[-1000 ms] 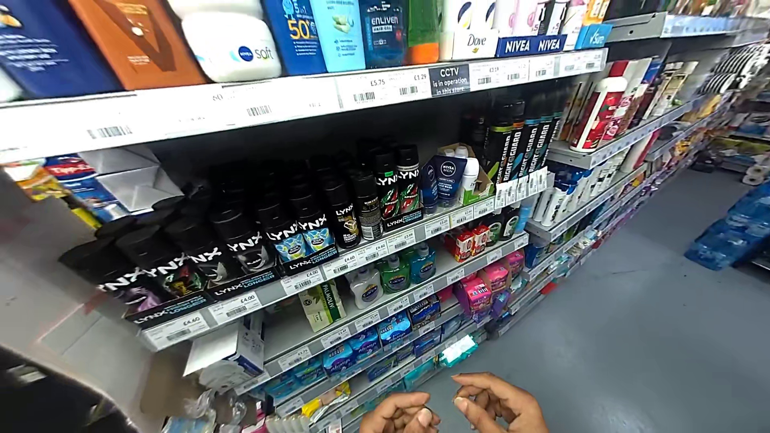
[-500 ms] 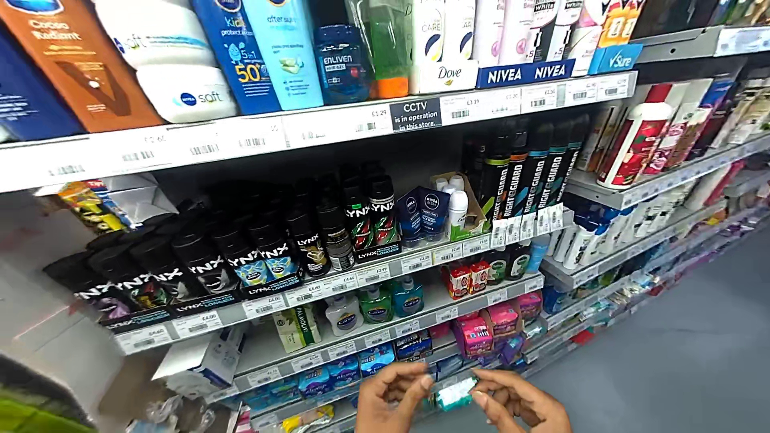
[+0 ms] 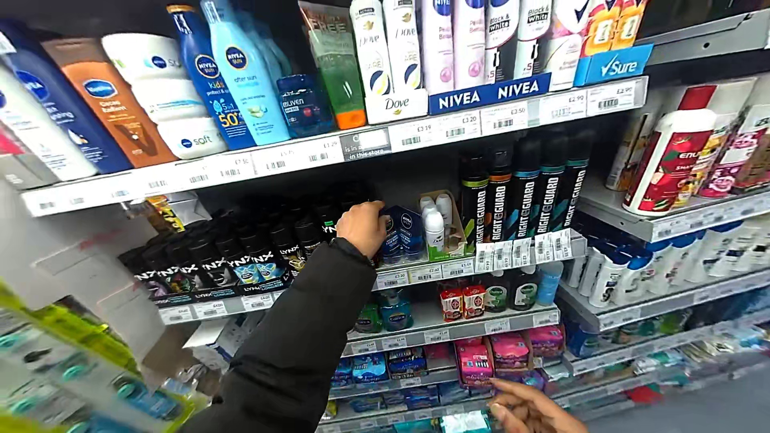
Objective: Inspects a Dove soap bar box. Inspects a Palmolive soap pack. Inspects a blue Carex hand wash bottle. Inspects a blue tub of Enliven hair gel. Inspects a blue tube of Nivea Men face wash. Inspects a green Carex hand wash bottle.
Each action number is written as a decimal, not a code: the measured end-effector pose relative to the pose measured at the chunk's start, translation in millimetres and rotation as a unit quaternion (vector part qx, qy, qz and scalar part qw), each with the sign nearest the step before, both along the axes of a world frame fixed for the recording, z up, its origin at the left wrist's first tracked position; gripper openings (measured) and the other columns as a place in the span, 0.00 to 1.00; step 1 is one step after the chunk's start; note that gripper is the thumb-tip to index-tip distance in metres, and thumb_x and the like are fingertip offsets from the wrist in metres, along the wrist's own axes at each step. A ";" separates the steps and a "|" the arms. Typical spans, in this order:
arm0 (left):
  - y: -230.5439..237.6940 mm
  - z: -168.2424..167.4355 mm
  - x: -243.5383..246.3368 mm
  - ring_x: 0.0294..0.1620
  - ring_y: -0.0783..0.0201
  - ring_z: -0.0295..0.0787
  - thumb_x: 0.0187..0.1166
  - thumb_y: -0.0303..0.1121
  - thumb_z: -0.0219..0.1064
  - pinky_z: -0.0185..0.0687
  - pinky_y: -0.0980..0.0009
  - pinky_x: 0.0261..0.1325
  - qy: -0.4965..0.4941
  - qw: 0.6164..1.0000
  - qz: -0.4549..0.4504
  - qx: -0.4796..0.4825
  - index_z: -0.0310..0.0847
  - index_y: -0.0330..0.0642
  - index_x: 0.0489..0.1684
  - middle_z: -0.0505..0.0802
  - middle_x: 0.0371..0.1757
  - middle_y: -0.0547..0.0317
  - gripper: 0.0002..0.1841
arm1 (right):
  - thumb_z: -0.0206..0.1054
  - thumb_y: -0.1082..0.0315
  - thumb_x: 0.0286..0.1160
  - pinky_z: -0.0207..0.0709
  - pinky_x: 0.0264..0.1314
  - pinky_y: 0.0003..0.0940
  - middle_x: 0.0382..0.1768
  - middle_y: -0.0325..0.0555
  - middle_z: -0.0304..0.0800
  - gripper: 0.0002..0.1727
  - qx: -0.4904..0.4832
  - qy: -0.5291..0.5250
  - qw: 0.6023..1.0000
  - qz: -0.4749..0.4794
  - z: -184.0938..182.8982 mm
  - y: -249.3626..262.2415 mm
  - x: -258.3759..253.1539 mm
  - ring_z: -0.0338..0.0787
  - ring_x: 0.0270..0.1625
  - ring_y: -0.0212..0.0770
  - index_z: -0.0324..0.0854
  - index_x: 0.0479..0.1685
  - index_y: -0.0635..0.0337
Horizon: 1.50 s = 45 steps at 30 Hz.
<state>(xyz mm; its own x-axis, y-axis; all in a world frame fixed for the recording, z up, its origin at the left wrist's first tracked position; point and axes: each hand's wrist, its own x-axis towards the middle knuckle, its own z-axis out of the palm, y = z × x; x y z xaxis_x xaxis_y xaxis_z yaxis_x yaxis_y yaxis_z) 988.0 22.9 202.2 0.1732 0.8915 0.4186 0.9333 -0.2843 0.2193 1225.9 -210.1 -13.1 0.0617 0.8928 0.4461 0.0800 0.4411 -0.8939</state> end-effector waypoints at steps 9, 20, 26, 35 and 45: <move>8.6 7.8 13.2 0.56 0.36 0.91 0.77 0.32 0.70 0.80 0.29 0.56 0.017 0.995 0.100 -0.023 0.94 0.48 0.51 0.96 0.50 0.43 0.10 | 0.71 0.74 0.76 0.91 0.36 0.37 0.43 0.51 0.96 0.18 -0.008 -0.006 0.999 0.036 -4.3 4.6 40.9 0.95 0.36 0.40 0.84 0.62 0.73; 13.7 3.4 21.4 0.57 0.38 0.92 0.80 0.33 0.68 0.80 0.31 0.57 0.004 0.991 0.134 -0.011 0.94 0.50 0.52 0.96 0.51 0.45 0.10 | 0.72 0.75 0.75 0.91 0.40 0.35 0.40 0.49 0.96 0.19 -0.016 -0.019 0.997 0.069 -14.0 17.1 54.1 0.95 0.35 0.38 0.83 0.63 0.74; 15.8 -0.7 23.8 0.57 0.38 0.91 0.81 0.33 0.67 0.80 0.31 0.57 -0.012 0.991 0.133 0.010 0.94 0.50 0.53 0.96 0.51 0.46 0.11 | 0.72 0.74 0.76 0.91 0.39 0.36 0.41 0.49 0.96 0.19 -0.031 -0.032 0.995 0.084 -18.7 22.0 56.0 0.95 0.36 0.39 0.84 0.63 0.72; 19.7 0.5 24.5 0.59 0.37 0.91 0.82 0.31 0.63 0.80 0.31 0.58 -0.007 0.992 0.123 0.000 0.92 0.48 0.57 0.95 0.53 0.44 0.13 | 0.73 0.72 0.75 0.91 0.39 0.36 0.41 0.48 0.96 0.19 -0.046 -0.044 0.994 0.092 -25.9 29.4 54.8 0.95 0.35 0.38 0.85 0.63 0.71; 21.3 0.7 26.2 0.66 0.43 0.89 0.82 0.27 0.65 0.81 0.36 0.65 0.064 0.997 -0.010 0.040 0.89 0.47 0.65 0.90 0.68 0.49 0.17 | 0.73 0.73 0.75 0.91 0.40 0.36 0.41 0.49 0.96 0.19 -0.045 -0.052 0.993 0.095 -27.2 33.0 49.9 0.95 0.37 0.38 0.84 0.63 0.71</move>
